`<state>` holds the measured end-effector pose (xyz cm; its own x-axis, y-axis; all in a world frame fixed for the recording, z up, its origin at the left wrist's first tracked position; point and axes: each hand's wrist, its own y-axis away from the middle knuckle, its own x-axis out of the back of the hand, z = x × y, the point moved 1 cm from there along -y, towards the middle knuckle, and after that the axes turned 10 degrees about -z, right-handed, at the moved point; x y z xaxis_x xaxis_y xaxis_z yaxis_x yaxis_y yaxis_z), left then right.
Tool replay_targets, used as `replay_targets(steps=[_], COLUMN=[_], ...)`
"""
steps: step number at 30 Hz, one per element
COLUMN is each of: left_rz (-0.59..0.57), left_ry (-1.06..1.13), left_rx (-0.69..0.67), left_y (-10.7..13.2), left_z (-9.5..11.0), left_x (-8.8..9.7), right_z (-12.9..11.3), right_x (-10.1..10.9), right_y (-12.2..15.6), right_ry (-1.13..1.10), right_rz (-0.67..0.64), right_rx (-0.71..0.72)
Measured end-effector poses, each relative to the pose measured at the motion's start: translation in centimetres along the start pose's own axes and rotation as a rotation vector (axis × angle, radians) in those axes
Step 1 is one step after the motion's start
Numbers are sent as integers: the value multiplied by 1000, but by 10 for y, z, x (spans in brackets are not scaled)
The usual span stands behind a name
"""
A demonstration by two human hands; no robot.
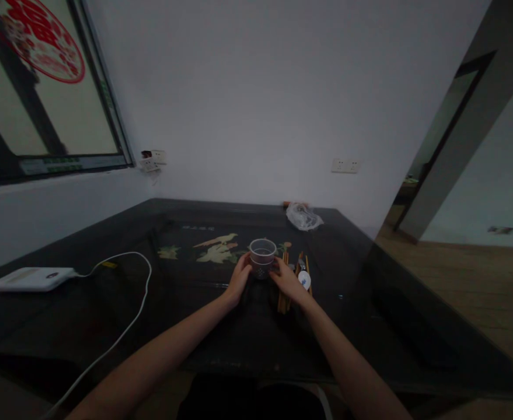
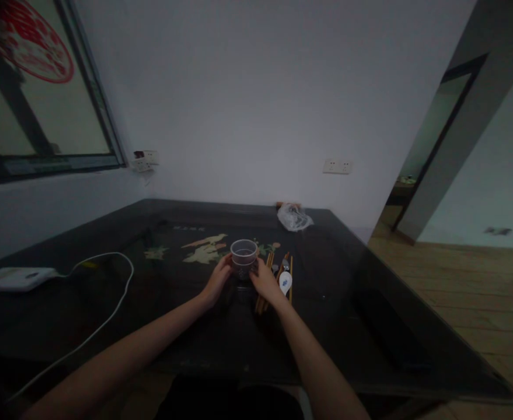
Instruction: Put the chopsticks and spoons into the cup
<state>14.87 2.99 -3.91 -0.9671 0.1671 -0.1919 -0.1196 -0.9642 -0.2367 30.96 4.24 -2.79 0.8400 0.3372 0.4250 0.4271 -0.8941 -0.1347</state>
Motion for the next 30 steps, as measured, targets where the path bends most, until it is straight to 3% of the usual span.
replay_targets(steps=[4,11,20,24,30], left_rz=[-62,-217,-265,-309,-407], left_ry=[-169,-301,-487,-498,-414], left_rx=[-41,13,-30,-55,-14], left_y=[-1,-7,-3,-1,-2], left_z=[1,0,10,20,16], left_x=[7,22,20,19,22], right_z=[-4,-7,-14,-13,-9], right_x=[2,8,15,16,19], right_y=[3,9,14,15,13], right_ry=[101,169,228,179,170], right_rz=[23,0,-10,-47,-97], right_rx=[-24,-71,-15,-7,3])
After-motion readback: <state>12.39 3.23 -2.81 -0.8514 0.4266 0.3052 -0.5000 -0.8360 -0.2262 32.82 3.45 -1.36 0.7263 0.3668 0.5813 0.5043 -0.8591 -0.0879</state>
